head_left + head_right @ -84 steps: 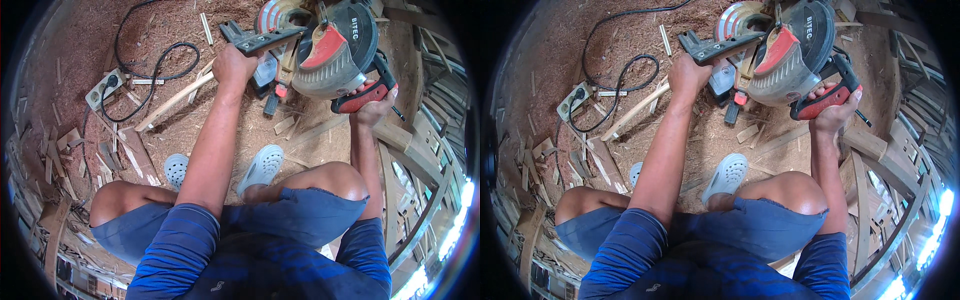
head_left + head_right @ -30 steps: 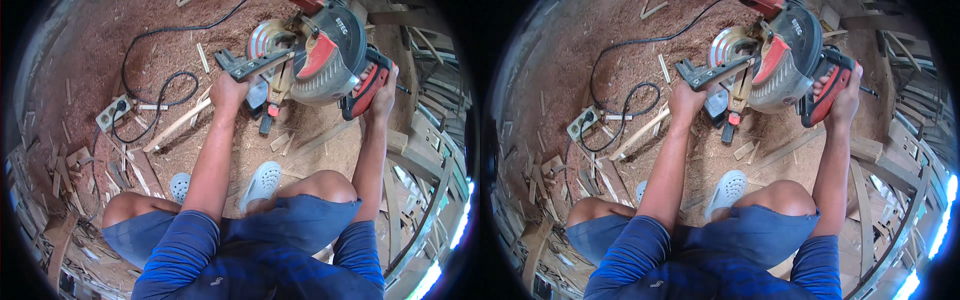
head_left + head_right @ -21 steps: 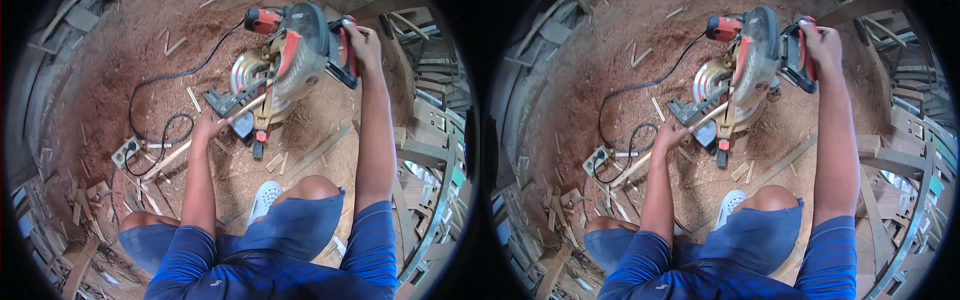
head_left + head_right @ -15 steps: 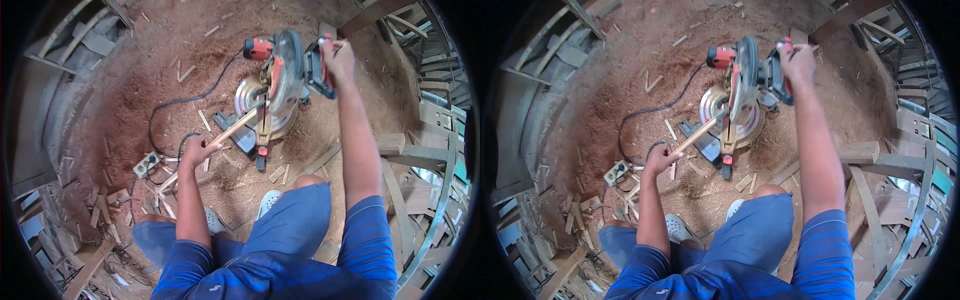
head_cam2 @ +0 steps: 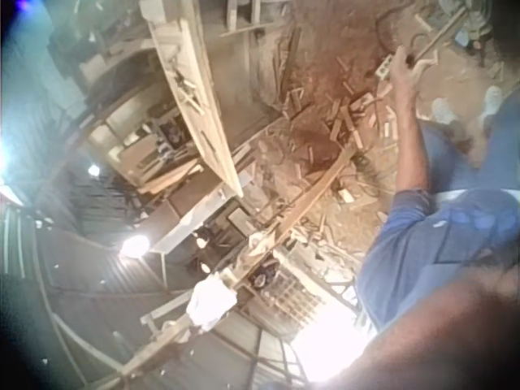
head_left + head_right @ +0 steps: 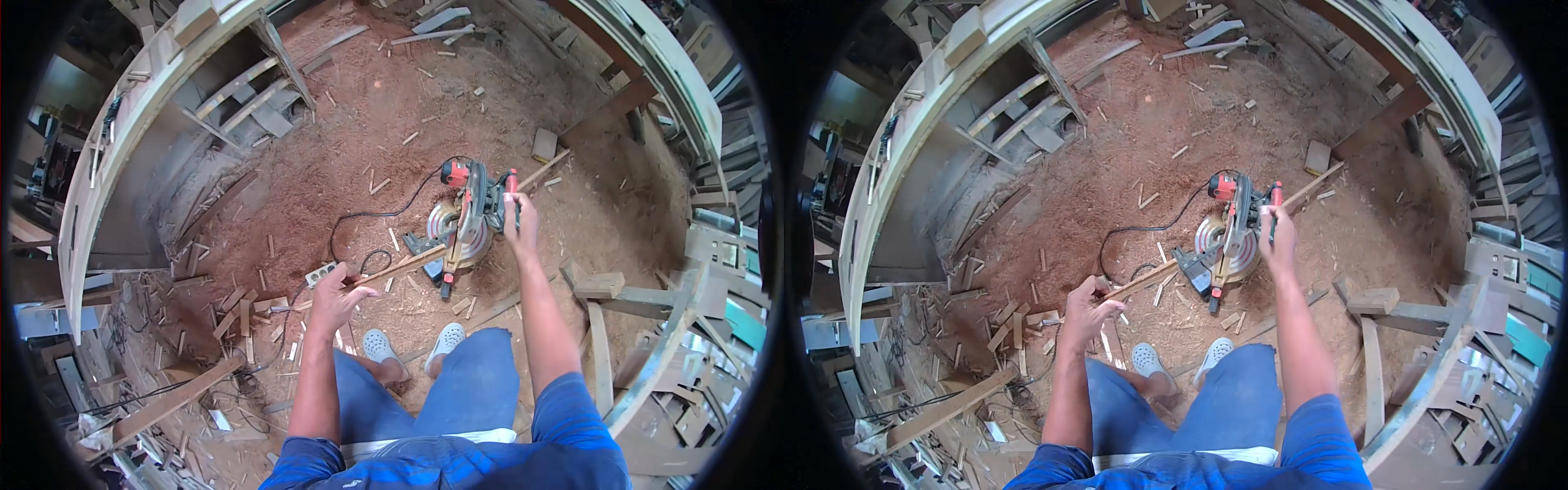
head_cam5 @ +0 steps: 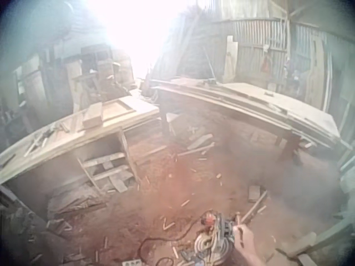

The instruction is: The person measures and marks a thin wooden molding strip against a larger door frame, then cuts the strip using a miter saw and checks the fit.

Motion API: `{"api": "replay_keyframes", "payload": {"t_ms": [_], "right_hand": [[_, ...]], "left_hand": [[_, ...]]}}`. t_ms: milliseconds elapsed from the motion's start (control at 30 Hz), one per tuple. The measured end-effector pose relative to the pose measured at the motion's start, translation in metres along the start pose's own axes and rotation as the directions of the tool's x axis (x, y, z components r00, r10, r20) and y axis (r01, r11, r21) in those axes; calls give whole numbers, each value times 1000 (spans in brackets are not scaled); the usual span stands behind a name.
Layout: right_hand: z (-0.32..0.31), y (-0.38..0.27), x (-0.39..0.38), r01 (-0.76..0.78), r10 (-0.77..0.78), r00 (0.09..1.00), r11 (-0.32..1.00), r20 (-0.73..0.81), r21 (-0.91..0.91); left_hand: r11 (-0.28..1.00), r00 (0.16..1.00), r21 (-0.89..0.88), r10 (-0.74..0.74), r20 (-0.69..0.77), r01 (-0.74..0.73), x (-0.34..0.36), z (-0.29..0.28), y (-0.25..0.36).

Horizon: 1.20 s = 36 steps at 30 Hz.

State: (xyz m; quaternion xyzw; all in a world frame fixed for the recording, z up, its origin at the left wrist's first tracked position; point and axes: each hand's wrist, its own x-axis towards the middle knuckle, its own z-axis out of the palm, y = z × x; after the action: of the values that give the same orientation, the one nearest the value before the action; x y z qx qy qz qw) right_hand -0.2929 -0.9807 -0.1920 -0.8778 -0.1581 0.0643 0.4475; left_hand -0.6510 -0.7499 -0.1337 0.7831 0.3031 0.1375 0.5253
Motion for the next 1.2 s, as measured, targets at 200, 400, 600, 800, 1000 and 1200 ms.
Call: {"api": "replay_keyframes", "payload": {"t_ms": [200,400,600,800,1000,1200], "right_hand": [[-106,-271,-98,9,-222,939,778,262,628],[-160,-431,-140,98,-284,900,871,331,482],[-163,-531,-166,-78,-136,948,779,288,622],[-140,-568,-164,-119,-126,938,758,323,642],[-71,-549,-137,-143,-205,817,833,539,534],[51,-506,-90,-139,-294,588,881,754,452]], "left_hand": [[999,999,40,11,-53,-9,-27,-74,112],[972,970,159,195,-148,-171,-62,-160,221],[922,892,257,358,-275,-290,-105,-251,295],[977,924,153,194,-328,-151,-127,-309,315],[963,906,-212,65,-418,-167,-78,-332,287],[868,807,-436,-74,-586,-237,50,-388,283]]}}
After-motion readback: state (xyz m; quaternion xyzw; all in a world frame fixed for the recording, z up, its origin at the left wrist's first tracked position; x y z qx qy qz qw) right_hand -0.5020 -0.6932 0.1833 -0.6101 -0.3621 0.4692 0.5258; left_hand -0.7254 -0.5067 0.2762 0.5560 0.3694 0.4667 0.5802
